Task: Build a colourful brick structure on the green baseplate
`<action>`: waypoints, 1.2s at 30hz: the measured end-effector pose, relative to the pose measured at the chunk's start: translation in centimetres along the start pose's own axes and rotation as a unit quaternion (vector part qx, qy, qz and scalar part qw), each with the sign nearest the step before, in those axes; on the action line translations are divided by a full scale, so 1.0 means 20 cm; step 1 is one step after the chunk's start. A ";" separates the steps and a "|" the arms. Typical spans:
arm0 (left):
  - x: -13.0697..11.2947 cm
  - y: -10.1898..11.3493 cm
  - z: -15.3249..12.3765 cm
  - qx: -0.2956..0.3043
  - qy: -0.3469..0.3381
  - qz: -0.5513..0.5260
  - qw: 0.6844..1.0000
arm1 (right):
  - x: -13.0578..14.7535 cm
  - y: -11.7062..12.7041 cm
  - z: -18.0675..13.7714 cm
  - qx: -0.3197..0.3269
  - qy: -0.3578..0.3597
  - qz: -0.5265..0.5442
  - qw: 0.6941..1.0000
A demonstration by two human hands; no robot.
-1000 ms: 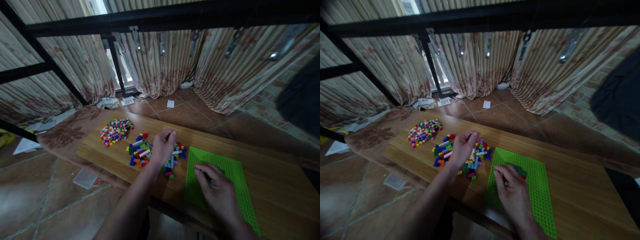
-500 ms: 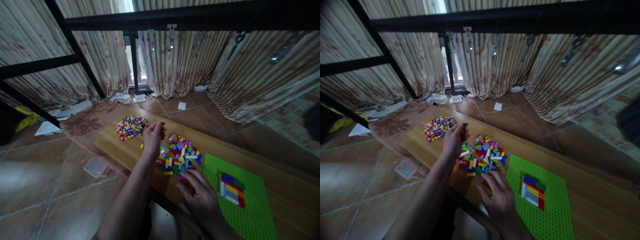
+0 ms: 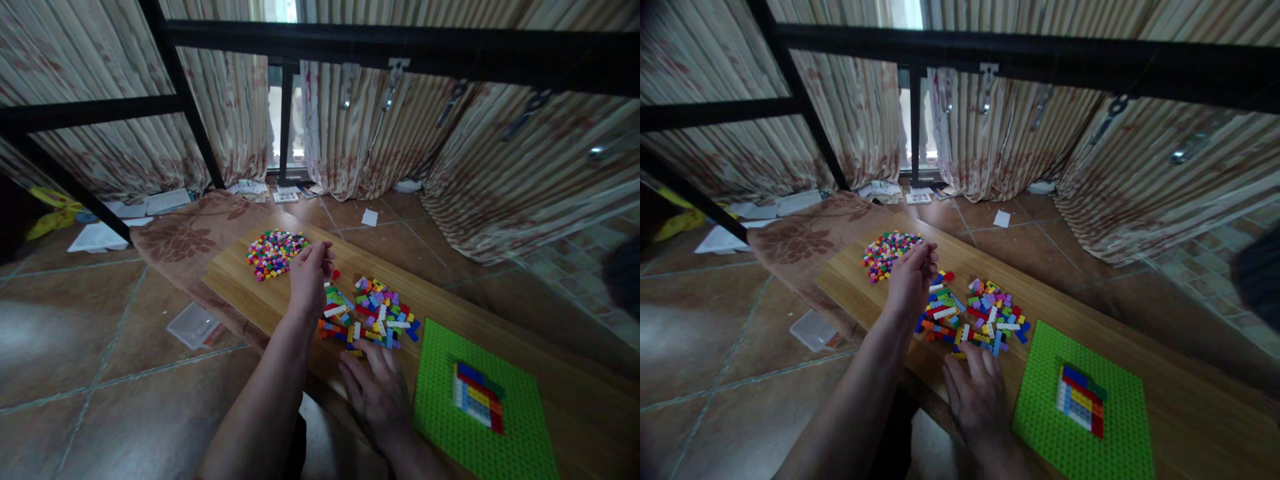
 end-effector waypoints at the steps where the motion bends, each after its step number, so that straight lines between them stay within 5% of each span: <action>1: 0.00 0.01 0.00 -0.001 0.010 -0.005 1.000 | -0.01 0.00 0.00 0.009 -0.004 -0.008 1.000; 9: 0.01 0.01 0.00 0.000 0.053 -0.052 0.997 | -0.20 0.06 0.19 0.005 -0.100 -0.060 0.993; 15: 0.00 0.01 -0.01 0.002 0.056 -0.056 0.997 | -0.27 -0.06 0.37 0.112 -0.155 -0.109 0.975; 23: 0.03 -0.02 -0.02 0.015 0.066 -0.038 0.997 | -0.28 -0.15 0.43 0.156 -0.164 -0.121 0.967; 30: 0.06 -0.05 -0.03 0.026 0.057 0.004 0.998 | -0.23 0.09 0.38 0.043 -0.202 0.032 0.978; 36: 0.07 -0.05 -0.03 0.013 0.057 0.006 0.998 | -0.40 0.29 0.10 -0.061 -0.324 0.202 0.922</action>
Point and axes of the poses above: each hand's wrist, its own z-axis towards the middle knuckle, its own y-axis out of the back of the hand, x = y × z, the point moved 7 cm from there along z, towards the middle knuckle, and after that the axes turned 2 degrees about -z, right-handed, at the moved point
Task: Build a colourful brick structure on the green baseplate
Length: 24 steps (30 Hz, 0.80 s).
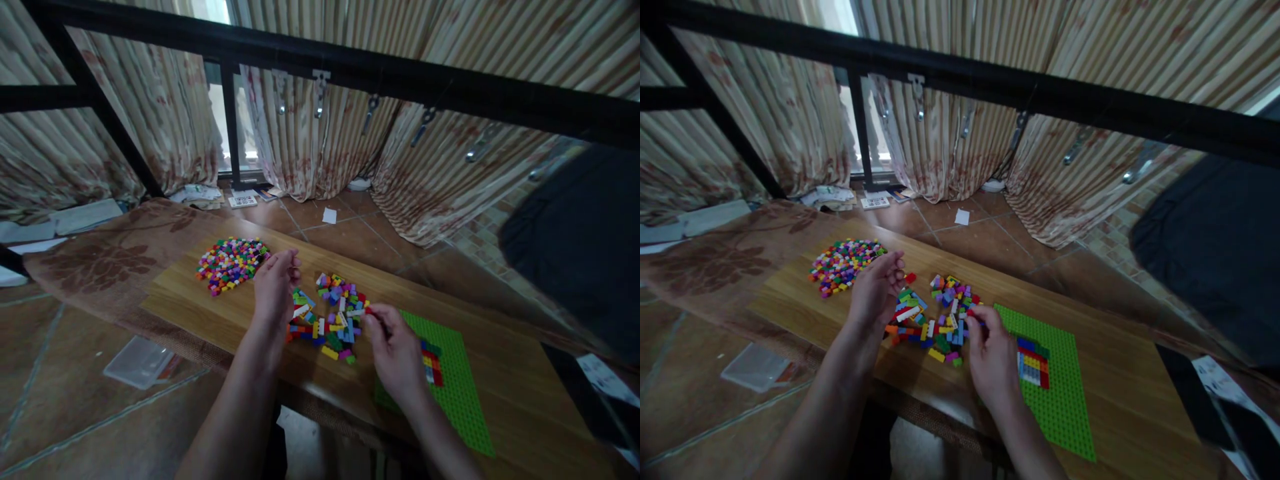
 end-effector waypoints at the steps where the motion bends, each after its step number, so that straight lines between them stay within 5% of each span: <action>1: -0.01 0.00 0.00 -0.003 -0.002 -0.002 1.000 | -0.05 0.05 -0.02 -0.018 -0.016 0.022 0.999; 8: -0.03 0.02 0.01 -0.009 -0.009 -0.009 1.000 | -0.21 0.11 -0.08 -0.001 -0.100 0.092 0.991; 17: -0.10 0.08 0.05 -0.034 -0.013 -0.035 0.999 | -0.16 -0.10 -0.05 0.070 -0.030 -0.076 0.994; 24: -0.10 0.09 0.04 -0.028 -0.008 -0.052 0.998 | 0.13 -0.32 0.02 0.096 0.122 -0.142 0.978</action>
Point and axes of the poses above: each hand's wrist, its own z-axis towards the middle knuckle, its own y-axis out of the back of the hand, x = y × z, the point moved 7 cm from there along z, towards the middle knuckle, and after that the axes turned 2 degrees about -z, right-handed, at the moved point
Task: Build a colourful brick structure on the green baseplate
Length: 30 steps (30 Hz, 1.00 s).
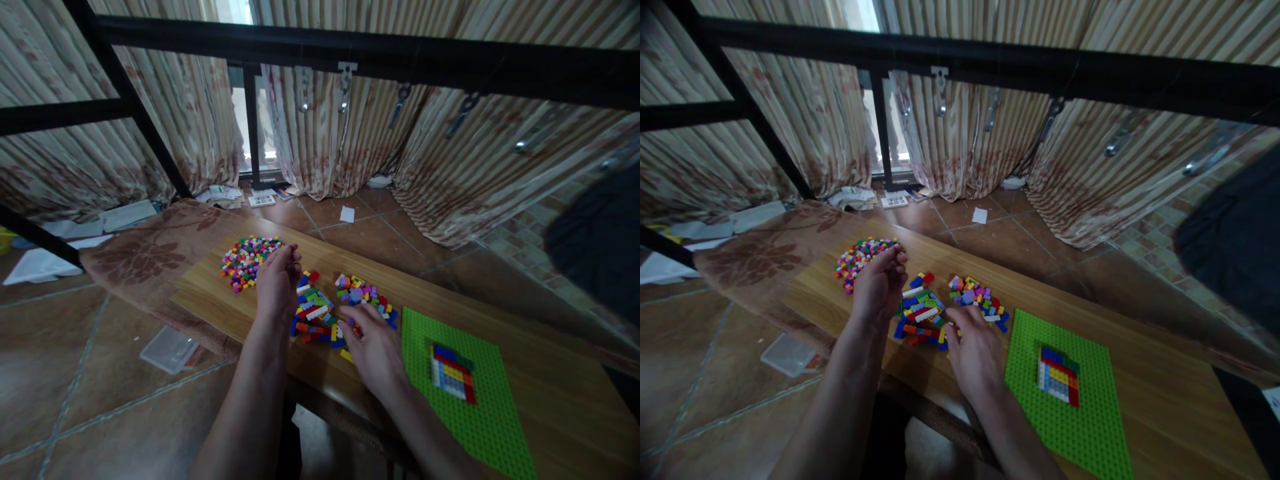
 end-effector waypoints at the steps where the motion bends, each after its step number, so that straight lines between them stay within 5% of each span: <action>1: -0.01 0.01 0.00 -0.003 -0.003 -0.003 1.000 | 0.05 -0.04 0.03 0.015 0.029 0.001 0.999; 5: -0.04 0.03 0.01 -0.018 -0.010 -0.016 1.000 | 0.18 -0.17 0.10 0.057 0.091 -0.059 0.992; 12: -0.05 0.04 0.01 -0.019 -0.007 -0.012 1.000 | 0.19 -0.23 0.16 0.104 0.103 -0.141 0.979; 20: -0.02 0.00 0.00 0.010 0.000 0.048 0.999 | 0.14 -0.08 0.06 0.052 0.096 -0.061 0.992; 24: 0.10 -0.13 -0.07 0.137 0.012 0.226 0.964 | 0.00 0.09 -0.09 0.009 0.032 0.023 0.999; 30: 0.54 -0.35 -0.44 0.424 0.100 0.363 0.824 | -0.30 0.34 -0.30 -0.045 -0.064 0.054 0.996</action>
Point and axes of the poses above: each hand's wrist, its own z-axis towards the middle knuckle, its own y-axis out of the back of the hand, x = y × z, the point moved 7 cm from there along z, towards the middle knuckle, and after that the axes turned 2 degrees about -z, right-handed, at the moved point
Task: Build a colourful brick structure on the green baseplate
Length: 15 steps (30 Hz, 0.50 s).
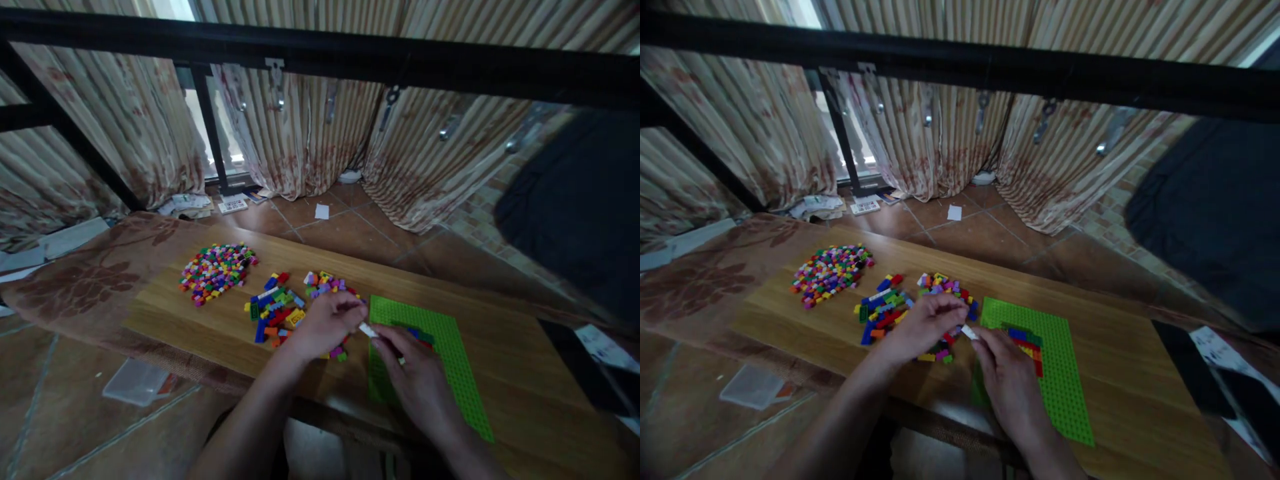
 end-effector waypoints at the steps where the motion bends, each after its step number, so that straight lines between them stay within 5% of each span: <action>1: 0.03 -0.06 0.01 0.001 -0.001 0.020 1.000 | -0.05 0.05 -0.01 -0.009 -0.016 -0.004 1.000; 9: 0.13 -0.19 0.10 -0.052 -0.019 0.089 0.994 | -0.44 0.40 -0.06 -0.081 -0.101 -0.039 0.991; 15: 0.18 -0.28 0.14 -0.036 -0.008 0.154 0.987 | -0.49 0.38 -0.09 -0.055 -0.077 -0.020 0.995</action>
Point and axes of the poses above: each hand's wrist, its own z-axis towards the middle knuckle, its own y-axis out of the back of the hand, x = y × z, the point moved 7 cm from there along z, towards the middle knuckle, and after that the axes turned 2 degrees about -z, right-handed, at the moved point
